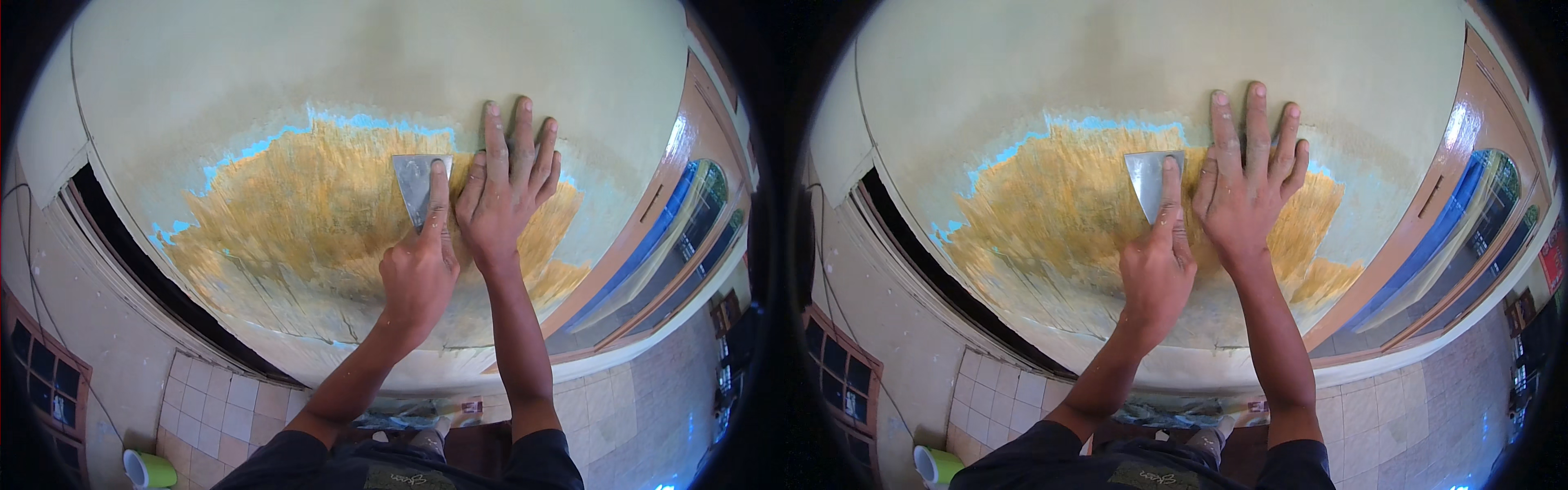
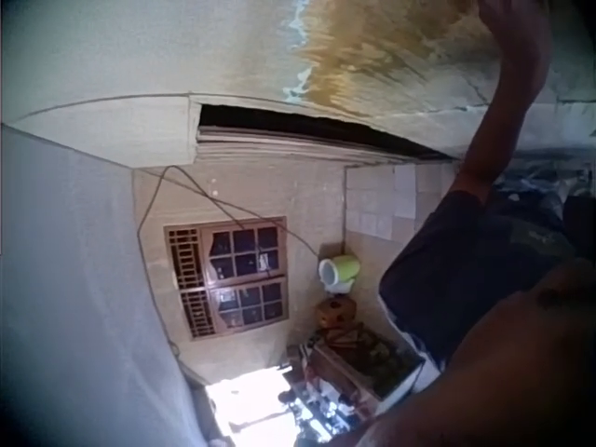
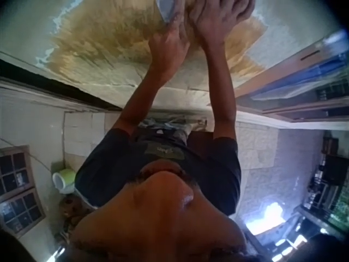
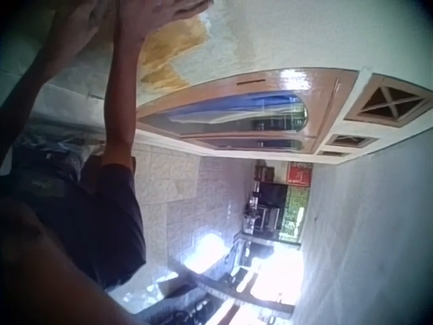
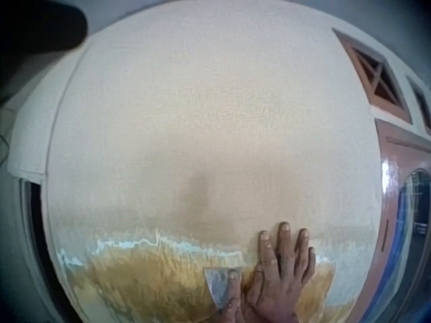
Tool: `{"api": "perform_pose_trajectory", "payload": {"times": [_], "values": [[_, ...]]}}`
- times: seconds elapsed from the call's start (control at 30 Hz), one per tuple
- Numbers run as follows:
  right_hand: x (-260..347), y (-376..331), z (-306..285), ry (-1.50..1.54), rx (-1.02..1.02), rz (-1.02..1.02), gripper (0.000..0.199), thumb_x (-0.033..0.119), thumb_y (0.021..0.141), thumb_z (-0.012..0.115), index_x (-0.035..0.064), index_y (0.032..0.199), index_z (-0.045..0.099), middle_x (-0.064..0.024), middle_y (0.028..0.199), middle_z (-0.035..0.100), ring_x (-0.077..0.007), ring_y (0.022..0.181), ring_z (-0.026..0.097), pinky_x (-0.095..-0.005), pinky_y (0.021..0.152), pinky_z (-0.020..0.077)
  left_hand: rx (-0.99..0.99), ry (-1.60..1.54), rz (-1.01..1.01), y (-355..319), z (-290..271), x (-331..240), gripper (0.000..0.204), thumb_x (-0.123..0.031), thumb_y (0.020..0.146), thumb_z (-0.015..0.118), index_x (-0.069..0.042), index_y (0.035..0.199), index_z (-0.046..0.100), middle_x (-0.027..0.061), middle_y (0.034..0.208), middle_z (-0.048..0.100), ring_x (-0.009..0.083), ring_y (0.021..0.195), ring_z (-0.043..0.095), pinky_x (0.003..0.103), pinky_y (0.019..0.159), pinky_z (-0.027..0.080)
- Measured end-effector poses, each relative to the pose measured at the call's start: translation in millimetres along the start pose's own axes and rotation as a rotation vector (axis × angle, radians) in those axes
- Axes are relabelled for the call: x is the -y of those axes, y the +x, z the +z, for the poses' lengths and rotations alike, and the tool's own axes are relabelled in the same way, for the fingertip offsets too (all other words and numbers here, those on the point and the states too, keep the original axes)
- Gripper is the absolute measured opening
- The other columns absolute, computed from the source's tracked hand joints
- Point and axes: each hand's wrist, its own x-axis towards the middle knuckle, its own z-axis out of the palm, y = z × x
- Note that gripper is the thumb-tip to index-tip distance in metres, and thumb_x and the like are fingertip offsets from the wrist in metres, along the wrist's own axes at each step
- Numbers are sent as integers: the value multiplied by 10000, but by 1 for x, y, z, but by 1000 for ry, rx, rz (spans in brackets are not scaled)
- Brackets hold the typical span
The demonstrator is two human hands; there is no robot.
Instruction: The person is scraping old paint or plaster from a wall using a putty knife/scraper tool.
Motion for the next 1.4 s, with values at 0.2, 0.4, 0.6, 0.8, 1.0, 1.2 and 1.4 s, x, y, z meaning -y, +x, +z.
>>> {"api": "perform_pose_trajectory", "payload": {"times": [0.2,0.4,0.6,0.8,1.0,1.2,1.4], "values": [[27,0,-5,71,-60,16,477,226,976,460,219,1436,587,-80,1587,419,-356,1503,266,-498,1202,120,-57,6,1,35,-37,-13,603,-41,949,584,-137,1527,442,192,705,646,316,551,634,397,531,510],[46,-21,-31,13,17,-16,456,195,975,497,205,1418,604,-124,1593,399,-360,1499,268,-502,1200,162,26,-100,-57,-46,-51,16,644,-75,952,562,-182,1560,382,211,784,682,364,577,666,464,531,535],[92,-95,-111,604,340,325,345,183,1015,531,60,1318,639,-205,1313,576,-322,1193,530,-422,1017,399,-84,-337,-277,-92,-80,9,596,-360,1074,380,-17,1558,316,272,1351,589,461,1060,662,479,838,539],[80,-109,-144,1342,818,954,230,182,1069,496,-4,1078,632,-51,995,620,-108,901,533,-264,784,454,27,-491,-61,-112,-81,-4,709,-508,1060,253,-5,1559,289,321,1478,446,483,1171,595,485,886,534],[52,-89,-147,1340,490,806,197,178,1080,480,6,1119,569,-7,823,577,-82,776,496,-253,704,443,147,-545,7,-88,-76,-47,714,-528,1059,255,-29,1567,298,348,1319,468,511,1094,571,471,874,517],[28,-53,-147,1202,356,1064,299,211,1094,444,27,1326,399,-26,697,527,-66,498,400,-239,460,347,-49,-133,121,-37,-73,-31,556,-327,1025,473,-48,1506,455,227,1218,514,364,1147,487,466,984,403],[16,-46,-111,885,410,728,522,144,1063,519,121,1556,349,-119,695,544,-144,554,431,-299,544,404,-344,383,352,62,-42,-8,527,-342,992,545,-250,1507,484,211,1556,361,433,1468,281,634,1136,237]]}}
